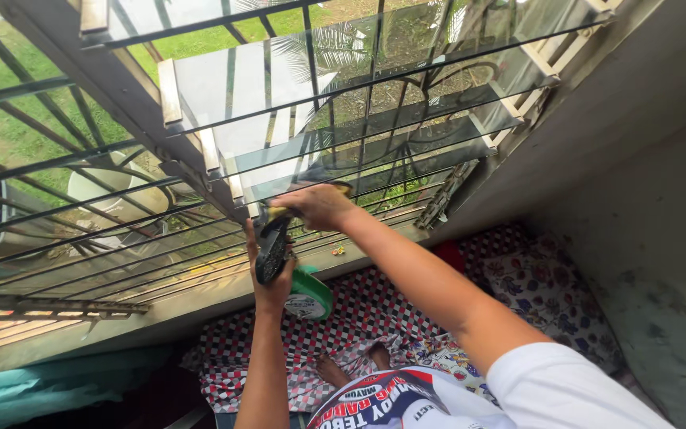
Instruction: The person cleans a window with a metal security grille. They spray a cleaning solution from a bottle onto the glass and wipe it with a cloth, moving systematically across the surface.
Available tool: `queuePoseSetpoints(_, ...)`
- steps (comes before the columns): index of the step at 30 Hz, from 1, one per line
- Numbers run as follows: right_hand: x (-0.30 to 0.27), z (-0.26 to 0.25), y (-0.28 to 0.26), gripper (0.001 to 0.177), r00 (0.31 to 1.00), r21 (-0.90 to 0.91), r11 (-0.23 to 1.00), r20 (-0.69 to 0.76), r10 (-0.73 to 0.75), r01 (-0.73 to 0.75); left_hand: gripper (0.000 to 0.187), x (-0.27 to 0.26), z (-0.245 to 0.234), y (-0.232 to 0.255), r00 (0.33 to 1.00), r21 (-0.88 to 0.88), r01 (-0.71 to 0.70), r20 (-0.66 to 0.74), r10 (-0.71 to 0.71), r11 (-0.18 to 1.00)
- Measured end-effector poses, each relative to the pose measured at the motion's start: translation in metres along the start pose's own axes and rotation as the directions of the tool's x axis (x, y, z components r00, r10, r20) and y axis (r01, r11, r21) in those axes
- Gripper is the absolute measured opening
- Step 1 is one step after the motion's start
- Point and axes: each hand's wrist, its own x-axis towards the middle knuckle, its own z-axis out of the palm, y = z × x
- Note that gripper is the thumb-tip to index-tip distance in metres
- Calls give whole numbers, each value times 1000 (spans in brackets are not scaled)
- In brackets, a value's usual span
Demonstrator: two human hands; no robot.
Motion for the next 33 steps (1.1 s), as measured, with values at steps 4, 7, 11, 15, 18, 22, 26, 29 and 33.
queuePoseSetpoints(4,-56,-49,49,51,973,15,985,-160,-168,172,107,-11,5,-3,759,-694,630,455,-465,349)
queuePoseSetpoints(7,-111,-96,85,52,989,46,999,-150,-16,23,106,-20,5,-11,755,-706,632,465,-462,321)
queuePoseSetpoints(11,-121,-103,97,50,992,-60,997,-115,44,-52,102,-30,-8,-20,768,-629,629,415,-487,457)
queuePoseSetpoints(15,-68,-53,63,50,992,-28,995,-77,-97,95,102,-36,-20,-25,794,-624,594,356,-492,508)
queuePoseSetpoints(18,-20,-3,17,55,976,-67,978,-85,-202,196,79,-41,-26,-30,850,-579,521,286,-441,627)
queuePoseSetpoints(22,9,30,-16,51,984,-64,985,-63,-166,162,88,-45,-27,-34,762,-500,645,374,-528,577)
queuePoseSetpoints(26,-6,16,-1,57,967,-114,969,-103,-233,221,91,-38,-16,-29,840,-514,543,326,-434,665)
queuePoseSetpoints(29,-39,-23,36,52,980,55,984,-116,-160,167,103,-33,-14,-24,798,-603,596,370,-475,531)
queuePoseSetpoints(33,-81,-64,71,46,988,-1,1000,-154,-31,31,99,-33,-21,-20,771,-623,623,391,-502,472)
